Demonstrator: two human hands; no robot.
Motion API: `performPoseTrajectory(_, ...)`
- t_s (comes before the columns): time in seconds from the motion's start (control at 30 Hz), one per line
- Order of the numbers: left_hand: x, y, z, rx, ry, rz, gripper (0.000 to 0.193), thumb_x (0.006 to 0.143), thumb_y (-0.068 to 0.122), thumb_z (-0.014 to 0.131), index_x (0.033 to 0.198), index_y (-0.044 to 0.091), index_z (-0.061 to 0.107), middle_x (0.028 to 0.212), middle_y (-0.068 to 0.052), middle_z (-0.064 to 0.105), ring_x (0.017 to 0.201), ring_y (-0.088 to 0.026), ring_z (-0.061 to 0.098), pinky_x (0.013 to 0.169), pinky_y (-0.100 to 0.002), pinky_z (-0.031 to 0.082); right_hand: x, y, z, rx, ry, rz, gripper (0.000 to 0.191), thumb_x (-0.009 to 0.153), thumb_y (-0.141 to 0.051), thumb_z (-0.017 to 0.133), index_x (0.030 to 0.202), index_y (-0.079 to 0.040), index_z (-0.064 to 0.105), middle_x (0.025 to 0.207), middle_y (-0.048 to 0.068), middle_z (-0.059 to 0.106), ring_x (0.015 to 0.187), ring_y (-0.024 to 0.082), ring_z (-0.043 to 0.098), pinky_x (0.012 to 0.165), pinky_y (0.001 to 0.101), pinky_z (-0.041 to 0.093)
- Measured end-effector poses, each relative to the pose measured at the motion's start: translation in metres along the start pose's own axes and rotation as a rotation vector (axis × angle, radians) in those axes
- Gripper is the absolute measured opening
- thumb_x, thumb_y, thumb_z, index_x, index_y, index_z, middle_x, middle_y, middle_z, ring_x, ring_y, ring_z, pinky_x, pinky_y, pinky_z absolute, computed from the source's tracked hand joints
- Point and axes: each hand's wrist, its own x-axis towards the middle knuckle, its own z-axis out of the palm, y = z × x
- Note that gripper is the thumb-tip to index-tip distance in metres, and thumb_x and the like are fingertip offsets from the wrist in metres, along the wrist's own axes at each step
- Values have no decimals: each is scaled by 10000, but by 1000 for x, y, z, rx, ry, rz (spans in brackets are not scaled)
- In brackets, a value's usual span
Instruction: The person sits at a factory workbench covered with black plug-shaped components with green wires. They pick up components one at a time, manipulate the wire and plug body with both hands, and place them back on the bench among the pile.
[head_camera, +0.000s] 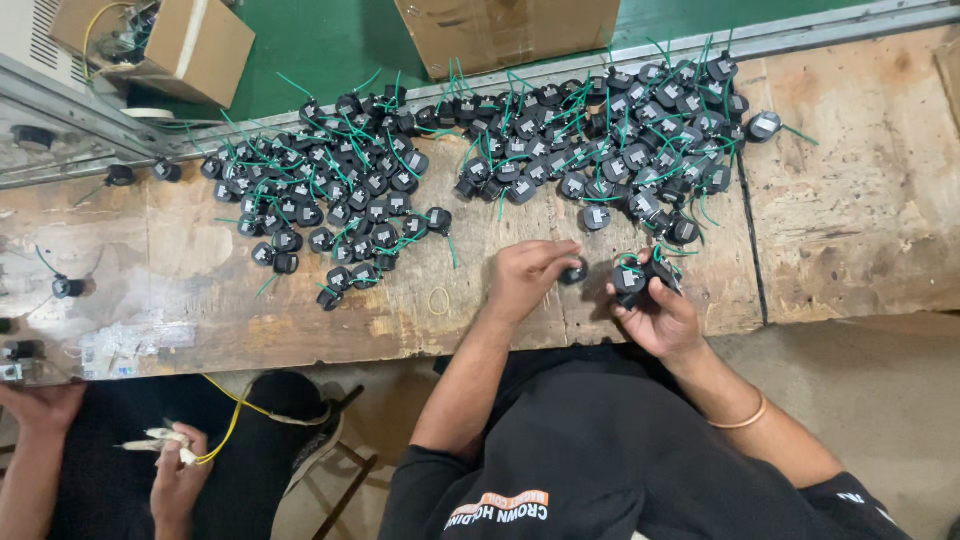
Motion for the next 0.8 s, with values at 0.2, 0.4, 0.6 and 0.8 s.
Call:
performPoseTrajectory(0.2, -22, 0, 13, -298, 111, 25, 187, 853, 15, 833, 1014, 49, 744, 974, -93, 779, 904, -198, 766, 824, -306, 606, 7, 4, 24, -196, 58, 19, 544, 902, -51, 768, 1357, -147, 485, 1356, 155, 567, 1288, 332, 584, 1094, 509, 498)
performPoseTrajectory(0.4, -9, 23, 33, -144, 207, 14, 302, 824, -4, 836, 1106, 13, 730, 981, -103, 760, 878, -201, 703, 797, -313, 566, 7, 3, 31, -336, 63, 89, 545, 831, 61, 774, 1261, -117, 489, 1314, 98, 551, 1269, 285, 575, 1030, 552, 521)
performPoseTrajectory(0.6, -20, 27, 12, -214, 81, 130, 153, 917, -9, 768, 1060, 27, 727, 1123, -122, 752, 1043, -234, 740, 911, -327, 602, 8, 10, 24, -469, 94, -62, 580, 831, 94, 777, 1289, -110, 487, 1335, 89, 522, 1287, 265, 543, 1073, 460, 481)
performPoseTrajectory(0.8, -35, 20, 23, -411, 114, -196, 188, 863, 35, 818, 866, 14, 631, 1009, -100, 754, 936, -176, 714, 830, -288, 578, 6, 10, 22, -1217, -17, -285, 539, 781, 35, 782, 1227, -96, 510, 1444, 128, 524, 1370, 258, 514, 1142, 429, 413)
